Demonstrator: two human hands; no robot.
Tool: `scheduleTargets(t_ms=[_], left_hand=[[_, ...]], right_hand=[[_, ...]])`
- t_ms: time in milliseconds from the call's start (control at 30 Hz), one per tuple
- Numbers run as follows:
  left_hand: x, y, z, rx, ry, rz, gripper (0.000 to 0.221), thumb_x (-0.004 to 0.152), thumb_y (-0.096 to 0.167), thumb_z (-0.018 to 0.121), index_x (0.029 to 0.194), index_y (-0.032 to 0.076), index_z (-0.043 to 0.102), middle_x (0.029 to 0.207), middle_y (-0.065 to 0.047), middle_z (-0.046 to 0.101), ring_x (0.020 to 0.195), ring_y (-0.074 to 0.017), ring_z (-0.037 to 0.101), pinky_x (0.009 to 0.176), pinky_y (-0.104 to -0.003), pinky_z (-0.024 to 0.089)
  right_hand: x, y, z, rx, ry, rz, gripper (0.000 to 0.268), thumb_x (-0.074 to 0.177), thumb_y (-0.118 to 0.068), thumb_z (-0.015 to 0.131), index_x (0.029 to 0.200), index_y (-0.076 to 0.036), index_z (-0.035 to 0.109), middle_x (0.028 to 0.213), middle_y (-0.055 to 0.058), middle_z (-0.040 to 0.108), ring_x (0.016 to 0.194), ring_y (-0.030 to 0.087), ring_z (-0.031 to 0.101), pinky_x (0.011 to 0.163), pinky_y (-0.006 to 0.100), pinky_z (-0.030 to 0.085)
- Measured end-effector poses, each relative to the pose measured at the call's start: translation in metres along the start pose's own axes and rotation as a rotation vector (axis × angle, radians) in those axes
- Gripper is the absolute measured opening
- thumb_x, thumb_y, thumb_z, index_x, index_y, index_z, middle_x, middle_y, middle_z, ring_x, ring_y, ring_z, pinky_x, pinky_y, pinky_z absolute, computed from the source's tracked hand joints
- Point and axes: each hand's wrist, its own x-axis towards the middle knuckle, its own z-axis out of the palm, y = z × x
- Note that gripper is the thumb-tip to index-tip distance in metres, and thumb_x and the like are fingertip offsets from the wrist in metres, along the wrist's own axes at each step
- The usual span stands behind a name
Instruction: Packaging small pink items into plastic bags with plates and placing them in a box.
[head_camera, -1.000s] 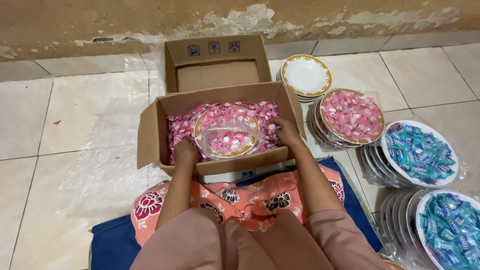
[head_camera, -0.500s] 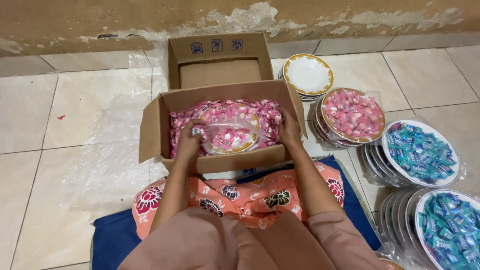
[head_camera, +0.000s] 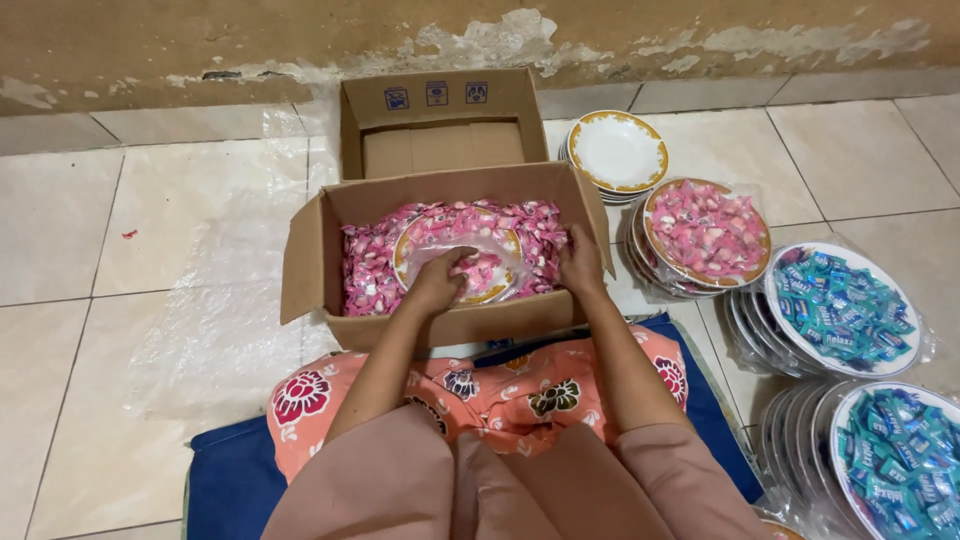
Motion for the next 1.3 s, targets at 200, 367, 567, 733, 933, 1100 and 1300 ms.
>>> scheduleTargets(t_ms=[200,367,567,733,933,1100,1300], left_hand=[[-0.011,-0.052,-0.034,0.286,0.495,-0.002,0.025,0.096,0.011,0.053,0.117,0.018,0.065,0.089,-0.013,0.076,0.092,-0.0397,0.072,0.085,-0.052,0.056],[-0.008,-0.133,-0.041,0.556,0.336,-0.493,0.040,0.087,0.024,0.059,0.124,0.012,0.068,0.114,-0.019,0.072,0.108,-0.0416,0.069,0.088,-0.056,0.058],[0.024,-0.191,-0.026,0.574,-0.194,-0.706,0.058,0.083,0.023,0.060,0.141,0.014,0.063,0.146,-0.019,0.052,0.128,-0.0503,0.056,0.100,-0.065,0.047],[0.037,-0.206,-0.020,0.526,-0.323,-0.733,0.075,0.083,0.030,0.065,0.155,0.033,0.045,0.172,-0.013,0.011,0.144,-0.0551,0.036,0.112,-0.071,0.031],[-0.017,-0.064,-0.056,0.524,-0.388,-0.651,0.048,0.083,0.022,0.059,0.126,0.005,0.072,0.140,-0.025,0.062,0.137,-0.0427,0.054,0.113,-0.053,0.045],[-0.007,-0.101,-0.050,0.589,-0.421,-0.551,0.049,0.085,0.025,0.059,0.128,0.007,0.071,0.133,-0.023,0.068,0.131,-0.0409,0.059,0.109,-0.052,0.048],[-0.022,-0.059,-0.059,0.535,-0.494,-0.560,0.048,0.084,0.027,0.062,0.129,0.015,0.072,0.135,-0.016,0.069,0.135,-0.0355,0.058,0.114,-0.046,0.046]], right_hand=[[-0.003,-0.014,-0.006,0.025,-0.003,0.043,0.033,0.099,-0.017,0.061,0.130,-0.028,0.062,0.120,0.013,0.070,0.118,0.040,0.063,0.100,0.053,0.050],[0.019,0.020,0.011,0.420,-0.094,0.080,0.031,0.093,-0.008,0.067,0.123,-0.017,0.065,0.107,0.008,0.067,0.094,0.022,0.064,0.068,0.033,0.055],[-0.019,-0.085,0.021,0.614,-0.529,-0.042,0.020,0.090,-0.001,0.069,0.109,-0.002,0.070,0.096,0.012,0.071,0.086,0.022,0.070,0.071,0.034,0.060],[-0.032,-0.119,0.041,0.125,-0.592,-0.235,0.023,0.093,-0.011,0.071,0.115,-0.004,0.071,0.121,0.025,0.069,0.116,0.048,0.064,0.099,0.053,0.054],[-0.029,-0.138,0.016,-0.081,-0.649,-0.181,0.035,0.094,-0.005,0.061,0.128,-0.007,0.070,0.129,0.022,0.069,0.120,0.043,0.064,0.104,0.054,0.050],[0.038,-0.045,0.012,-0.079,-0.244,-0.050,0.020,0.094,-0.032,0.072,0.113,-0.034,0.076,0.091,-0.002,0.078,0.093,0.021,0.074,0.082,0.035,0.056],[0.033,0.021,0.035,-0.584,-0.980,0.092,0.074,0.076,-0.037,0.078,0.145,-0.020,0.057,0.133,0.019,0.069,0.128,0.042,0.061,0.111,0.049,0.047]])
